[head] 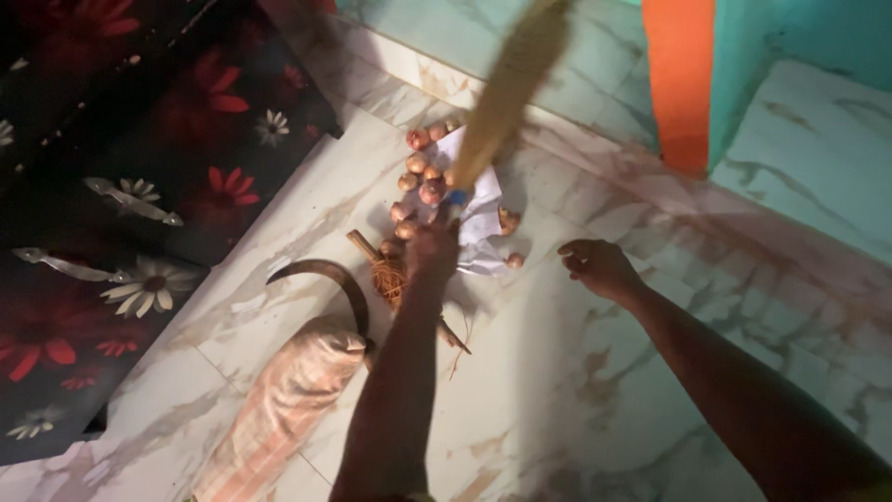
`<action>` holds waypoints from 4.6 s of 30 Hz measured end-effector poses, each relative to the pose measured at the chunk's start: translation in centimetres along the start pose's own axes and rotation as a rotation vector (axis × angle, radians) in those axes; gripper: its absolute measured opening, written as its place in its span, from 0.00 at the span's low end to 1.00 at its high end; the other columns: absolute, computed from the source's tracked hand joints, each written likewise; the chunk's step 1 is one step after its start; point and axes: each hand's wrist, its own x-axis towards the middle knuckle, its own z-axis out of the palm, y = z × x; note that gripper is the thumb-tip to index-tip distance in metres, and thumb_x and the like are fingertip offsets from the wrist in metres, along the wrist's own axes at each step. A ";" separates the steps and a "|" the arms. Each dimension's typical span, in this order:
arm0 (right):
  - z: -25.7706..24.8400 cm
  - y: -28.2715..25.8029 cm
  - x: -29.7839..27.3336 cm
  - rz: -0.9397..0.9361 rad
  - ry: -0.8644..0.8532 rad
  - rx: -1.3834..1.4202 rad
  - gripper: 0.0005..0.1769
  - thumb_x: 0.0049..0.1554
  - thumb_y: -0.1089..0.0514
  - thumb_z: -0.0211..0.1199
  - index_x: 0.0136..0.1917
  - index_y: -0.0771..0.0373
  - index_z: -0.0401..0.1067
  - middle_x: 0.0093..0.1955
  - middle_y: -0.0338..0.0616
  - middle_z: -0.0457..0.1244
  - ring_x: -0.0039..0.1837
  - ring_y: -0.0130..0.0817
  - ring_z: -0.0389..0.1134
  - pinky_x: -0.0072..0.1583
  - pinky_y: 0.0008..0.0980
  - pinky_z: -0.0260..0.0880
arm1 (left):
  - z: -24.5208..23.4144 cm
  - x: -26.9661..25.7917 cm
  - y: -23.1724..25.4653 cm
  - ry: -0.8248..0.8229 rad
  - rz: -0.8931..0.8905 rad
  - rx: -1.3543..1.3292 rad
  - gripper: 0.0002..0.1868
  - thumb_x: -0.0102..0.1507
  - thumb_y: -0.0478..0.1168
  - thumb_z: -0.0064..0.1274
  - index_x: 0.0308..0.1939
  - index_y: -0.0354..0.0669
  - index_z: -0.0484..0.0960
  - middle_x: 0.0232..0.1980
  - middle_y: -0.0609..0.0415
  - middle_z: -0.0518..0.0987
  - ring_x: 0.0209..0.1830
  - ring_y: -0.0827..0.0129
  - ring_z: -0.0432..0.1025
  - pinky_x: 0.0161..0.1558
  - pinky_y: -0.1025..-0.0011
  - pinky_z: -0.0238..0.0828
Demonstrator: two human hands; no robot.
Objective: The person uses a sickle to cut open a small bag of onions, sweeps debris away with a broom, and then peels the onions by hand while sitting on the floor.
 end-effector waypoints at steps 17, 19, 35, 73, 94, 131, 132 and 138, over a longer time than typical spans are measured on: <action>-1.3 0.4 0.2 0.250 -0.008 0.479 0.18 0.64 0.52 0.55 0.63 0.58 0.76 0.49 0.41 0.72 0.44 0.32 0.73 0.47 0.33 0.73 | 5.9 5.1 6.4 0.430 0.514 -0.211 0.20 0.72 0.47 0.44 0.67 0.47 0.72 0.58 0.38 0.82 0.47 0.41 0.79 0.46 0.49 0.74; -0.7 -0.5 0.0 0.183 -0.072 0.590 0.20 0.65 0.50 0.57 0.66 0.59 0.73 0.50 0.44 0.71 0.45 0.33 0.73 0.46 0.34 0.72 | 6.9 5.0 4.4 0.435 0.196 -0.241 0.25 0.71 0.49 0.45 0.72 0.52 0.67 0.61 0.35 0.81 0.51 0.41 0.79 0.50 0.49 0.73; -0.6 -15.5 -3.9 -0.065 0.290 0.146 0.40 0.55 0.62 0.61 0.78 0.55 0.54 0.39 0.40 0.67 0.27 0.32 0.65 0.29 0.35 0.68 | -7.3 0.1 6.4 0.181 0.525 -0.290 0.39 0.62 0.53 0.61 0.72 0.38 0.67 0.55 0.32 0.80 0.58 0.41 0.74 0.61 0.53 0.70; -6.5 -5.0 2.2 0.034 0.285 -0.459 0.38 0.65 0.52 0.57 0.82 0.69 0.52 0.50 0.68 0.70 0.47 0.62 0.73 0.52 0.57 0.71 | -3.6 2.8 -2.2 0.551 0.066 -0.702 0.19 0.62 0.49 0.58 0.52 0.44 0.85 0.48 0.43 0.86 0.49 0.51 0.82 0.52 0.60 0.78; -5.2 -3.1 4.0 -0.456 0.314 -0.579 0.39 0.60 0.49 0.60 0.80 0.61 0.54 0.63 0.67 0.66 0.61 0.65 0.69 0.61 0.56 0.70 | -3.6 3.2 -1.5 0.566 0.131 -0.648 0.30 0.61 0.53 0.62 0.63 0.45 0.77 0.58 0.41 0.82 0.58 0.50 0.78 0.58 0.59 0.75; 5.8 -12.0 1.0 0.056 0.383 0.529 0.34 0.62 0.55 0.63 0.80 0.49 0.59 0.27 0.39 0.57 0.25 0.27 0.57 0.28 0.33 0.60 | -6.9 2.9 -6.4 0.424 0.261 -0.343 0.37 0.61 0.48 0.61 0.74 0.51 0.67 0.77 0.38 0.65 0.79 0.43 0.57 0.74 0.46 0.56; 5.0 -13.4 1.2 -0.005 0.381 0.551 0.32 0.64 0.56 0.61 0.79 0.50 0.59 0.26 0.37 0.57 0.25 0.25 0.57 0.28 0.31 0.62 | -6.7 1.8 -6.7 0.420 0.251 -0.340 0.37 0.61 0.48 0.61 0.74 0.51 0.67 0.77 0.38 0.65 0.79 0.43 0.57 0.74 0.46 0.56; 3.0 -24.7 4.3 -0.098 0.223 0.878 0.17 0.62 0.47 0.66 0.59 0.53 0.66 0.31 0.37 0.61 0.27 0.26 0.60 0.28 0.30 0.62 | -10.5 0.7 -7.5 0.481 0.208 -0.345 0.38 0.59 0.45 0.64 0.72 0.45 0.69 0.72 0.34 0.69 0.72 0.43 0.65 0.71 0.55 0.63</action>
